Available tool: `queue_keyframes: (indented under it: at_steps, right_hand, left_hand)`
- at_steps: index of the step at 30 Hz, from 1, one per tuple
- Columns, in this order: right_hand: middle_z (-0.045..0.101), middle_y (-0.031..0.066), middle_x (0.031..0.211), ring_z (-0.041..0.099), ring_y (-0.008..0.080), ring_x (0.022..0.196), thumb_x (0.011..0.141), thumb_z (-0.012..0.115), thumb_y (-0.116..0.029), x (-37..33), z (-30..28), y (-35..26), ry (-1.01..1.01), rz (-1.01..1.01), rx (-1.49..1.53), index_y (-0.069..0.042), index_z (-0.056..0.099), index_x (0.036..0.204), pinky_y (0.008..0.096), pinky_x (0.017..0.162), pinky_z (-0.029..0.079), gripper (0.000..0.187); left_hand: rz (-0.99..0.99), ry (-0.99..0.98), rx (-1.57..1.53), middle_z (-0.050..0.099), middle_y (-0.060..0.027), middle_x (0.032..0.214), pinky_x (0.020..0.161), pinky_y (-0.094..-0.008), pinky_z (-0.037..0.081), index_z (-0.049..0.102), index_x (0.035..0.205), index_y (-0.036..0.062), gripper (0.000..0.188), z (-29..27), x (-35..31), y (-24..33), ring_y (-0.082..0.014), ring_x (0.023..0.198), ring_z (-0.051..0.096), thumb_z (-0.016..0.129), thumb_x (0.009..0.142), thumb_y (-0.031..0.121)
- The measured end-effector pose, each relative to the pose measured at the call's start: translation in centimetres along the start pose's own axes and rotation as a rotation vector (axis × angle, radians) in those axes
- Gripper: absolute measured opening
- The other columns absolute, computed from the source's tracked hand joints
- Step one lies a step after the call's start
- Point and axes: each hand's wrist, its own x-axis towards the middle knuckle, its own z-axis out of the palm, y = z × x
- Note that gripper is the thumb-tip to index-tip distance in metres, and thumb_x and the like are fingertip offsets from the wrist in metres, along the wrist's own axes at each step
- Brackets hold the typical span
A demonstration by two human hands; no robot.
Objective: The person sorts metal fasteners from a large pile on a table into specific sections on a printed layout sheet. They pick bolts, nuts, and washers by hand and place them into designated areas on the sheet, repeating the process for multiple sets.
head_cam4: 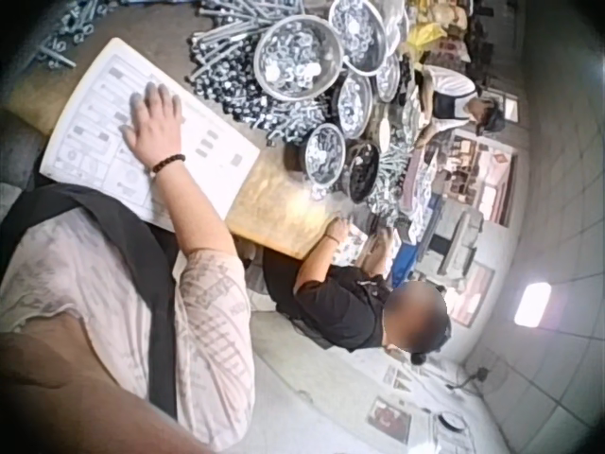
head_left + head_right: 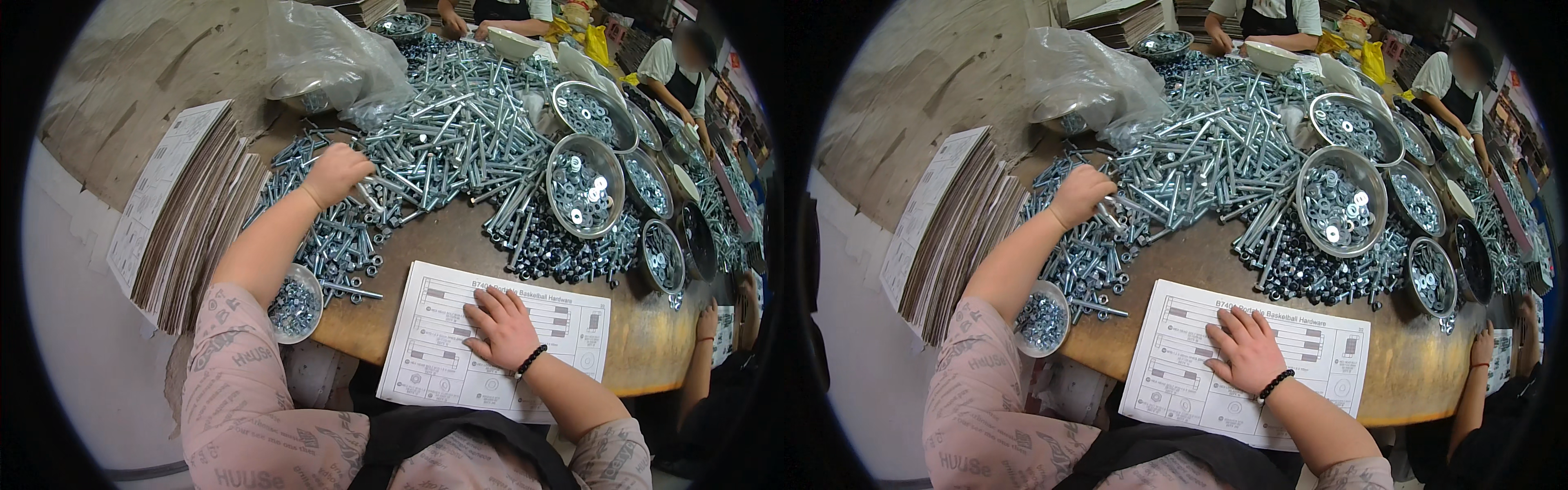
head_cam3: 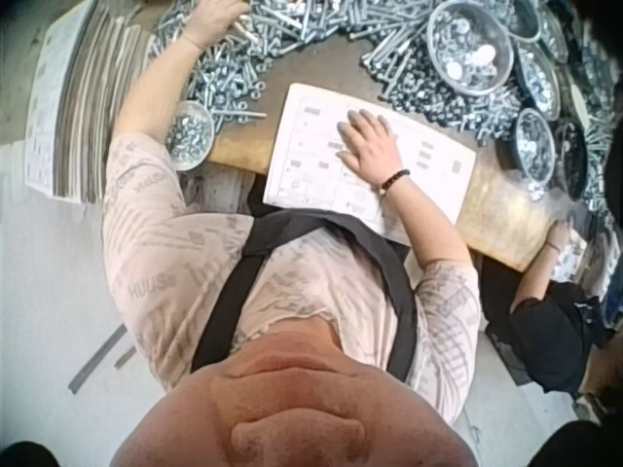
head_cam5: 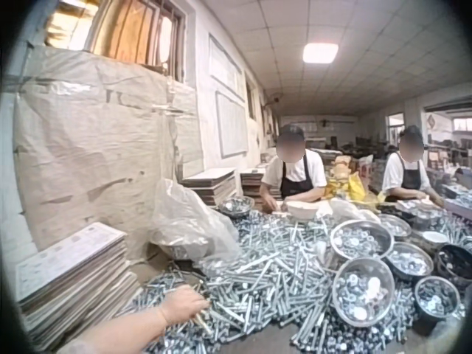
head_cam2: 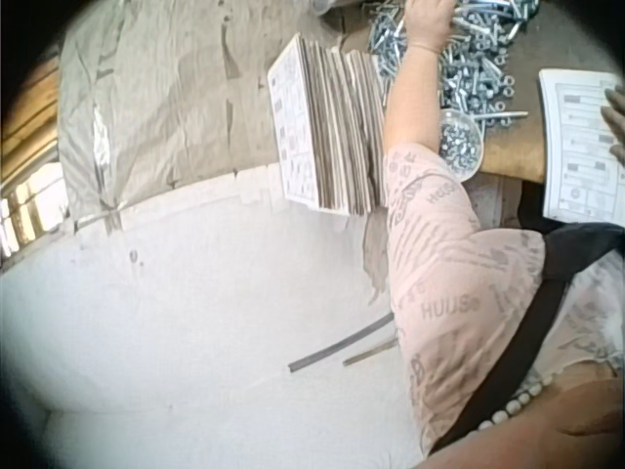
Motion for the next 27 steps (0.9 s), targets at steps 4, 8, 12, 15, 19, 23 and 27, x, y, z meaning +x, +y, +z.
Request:
queue_keyframes:
  at_steps: [4,8,12,15,19,23,27]
  right_hand:
    - [0.046,0.0126,0.127,0.039,0.03,0.121,0.076,0.061,-0.039,-0.1,-0.2,-0.1,-0.005,0.002,-0.003,-0.014,0.052,0.118,0.047,0.102,0.026,0.05]
    - [0.046,0.0121,0.127,0.038,0.0296,0.122,0.077,0.06,-0.04,-0.3,0.1,0.0,0.008,-0.005,0.006,-0.014,0.052,0.118,0.0464,0.103,0.026,0.049]
    - [0.046,0.0121,0.127,0.037,0.0294,0.122,0.078,0.059,-0.04,-0.5,0.4,0.1,0.032,-0.012,0.009,-0.014,0.052,0.118,0.0462,0.103,0.026,0.048]
    - [0.045,0.0121,0.127,0.037,0.0297,0.122,0.078,0.059,-0.04,-0.5,0.4,0.1,0.041,-0.022,0.009,-0.014,0.052,0.118,0.0466,0.103,0.026,0.048]
    - [0.045,0.0145,0.128,0.039,0.0306,0.121,0.076,0.062,-0.037,-0.4,0.5,0.9,0.052,0.011,0.141,-0.009,0.05,0.119,0.0445,0.103,0.027,0.052]
    - [0.049,0.0143,0.122,0.048,0.0261,0.111,0.083,0.057,-0.021,2.3,0.4,0.1,0.296,0.266,1.154,-0.003,0.045,0.124,0.0364,0.094,0.038,0.046]
    - [0.057,0.0054,0.109,0.055,0.0121,0.092,0.091,0.051,-0.026,2.4,-3.0,-2.2,0.224,0.365,1.849,-0.004,0.05,0.116,0.0265,0.072,0.046,0.033]
  left_hand:
    - [0.188,-0.043,0.086,0.061,-0.0026,0.088,0.077,-0.0318,0.041,0.054,0.082,0.0118,0.016,1.8,1.9,2.6,-0.0192,0.082,0.056,0.058,0.067,0.011]
    - [0.085,-0.124,0.262,0.056,-0.0008,0.075,0.073,-0.0313,0.041,0.054,0.082,0.0122,0.012,2.7,1.5,3.5,-0.0179,0.073,0.055,0.053,0.071,0.011]
    - [-0.083,-0.214,0.278,0.056,-0.0014,0.074,0.071,-0.0329,0.042,0.057,0.089,0.0117,0.022,0.4,1.3,4.6,-0.0202,0.074,0.056,0.059,0.067,0.01]
    - [-0.454,-0.063,-0.03,0.061,-0.0086,0.085,0.071,-0.0375,0.045,0.059,0.093,0.0085,0.02,-2.1,0.9,7.6,-0.028,0.082,0.059,0.057,0.073,0.01]
    - [-0.854,-0.138,-0.822,0.062,-0.01,0.088,0.071,-0.0337,0.046,0.058,0.096,0.0027,0.016,-4.5,3.2,13.3,-0.0214,0.077,0.059,0.057,0.082,0.01]
    - [-0.911,-0.14,-1.608,0.062,-0.0111,0.092,0.071,-0.0272,0.047,0.052,0.107,0.0,0.024,-5.6,4.5,20.4,-0.0139,0.075,0.058,0.056,0.085,0.008]
    - [-0.961,-0.261,-1.89,0.06,-0.0089,0.095,0.074,-0.0307,0.05,0.053,0.106,-0.0006,0.023,-5.7,5.0,25.1,-0.0161,0.082,0.059,0.055,0.087,0.011]
